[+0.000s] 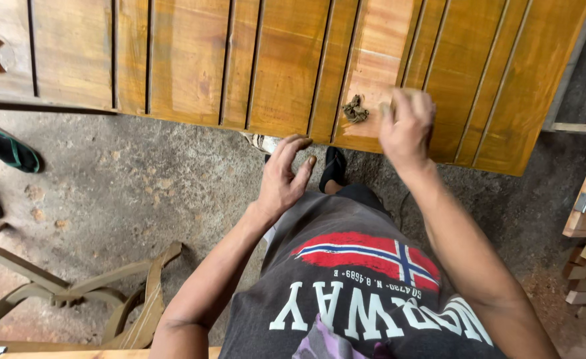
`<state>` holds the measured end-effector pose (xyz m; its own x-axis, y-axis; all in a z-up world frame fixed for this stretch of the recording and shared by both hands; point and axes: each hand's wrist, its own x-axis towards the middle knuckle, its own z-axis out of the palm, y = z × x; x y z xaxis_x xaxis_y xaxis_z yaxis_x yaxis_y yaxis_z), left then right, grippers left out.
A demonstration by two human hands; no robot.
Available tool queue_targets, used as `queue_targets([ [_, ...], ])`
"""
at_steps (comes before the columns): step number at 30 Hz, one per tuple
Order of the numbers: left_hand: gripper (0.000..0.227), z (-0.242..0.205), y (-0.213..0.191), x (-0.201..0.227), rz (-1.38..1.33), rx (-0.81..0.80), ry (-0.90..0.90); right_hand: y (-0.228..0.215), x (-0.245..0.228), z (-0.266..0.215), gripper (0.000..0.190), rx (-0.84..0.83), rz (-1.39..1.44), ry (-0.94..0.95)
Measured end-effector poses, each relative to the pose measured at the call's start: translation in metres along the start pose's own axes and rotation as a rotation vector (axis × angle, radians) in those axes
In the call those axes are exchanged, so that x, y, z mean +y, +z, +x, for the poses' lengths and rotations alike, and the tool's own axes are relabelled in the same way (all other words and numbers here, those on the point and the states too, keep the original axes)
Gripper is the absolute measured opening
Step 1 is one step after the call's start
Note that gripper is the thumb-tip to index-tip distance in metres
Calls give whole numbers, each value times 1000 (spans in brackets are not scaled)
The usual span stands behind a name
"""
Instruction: The person wipes the surface of a wooden door with a cloth, moving across different sections and edges. The person uses a small abrasive pad to scrub specific areas of the door surface.
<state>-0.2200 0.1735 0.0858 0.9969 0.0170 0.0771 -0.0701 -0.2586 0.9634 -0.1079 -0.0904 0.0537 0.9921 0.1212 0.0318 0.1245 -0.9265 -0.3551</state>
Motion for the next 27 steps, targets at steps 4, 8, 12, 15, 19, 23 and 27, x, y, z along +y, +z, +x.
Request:
queue_targets([
  [4, 33, 6, -5, -2, -30, -28, -200, -2, -10, -35, 56, -267, -376, -523],
  [8, 34, 7, -18, -5, 43, 49, -20, 10, -16, -9, 67, -374, -438, -396],
  [12, 39, 0, -23, -8, 248, 62, 44, 26, 1, 101, 70, -414, -523, -274],
  [15, 41, -9, -27, -11, 292, 110, -16, 34, -5, 152, 68, -419, -432, -194],
  [19, 44, -8, -34, -24, 366, 168, -77, 24, -23, 29, 77, -351, -248, -352],
  [23, 41, -8, -35, -27, 339, 265, -75, 15, -25, -47, 85, -460, -169, -437],
  [27, 38, -5, -34, -16, 283, 315, 24, 25, -37, 82, 72, -410, -310, -263],
])
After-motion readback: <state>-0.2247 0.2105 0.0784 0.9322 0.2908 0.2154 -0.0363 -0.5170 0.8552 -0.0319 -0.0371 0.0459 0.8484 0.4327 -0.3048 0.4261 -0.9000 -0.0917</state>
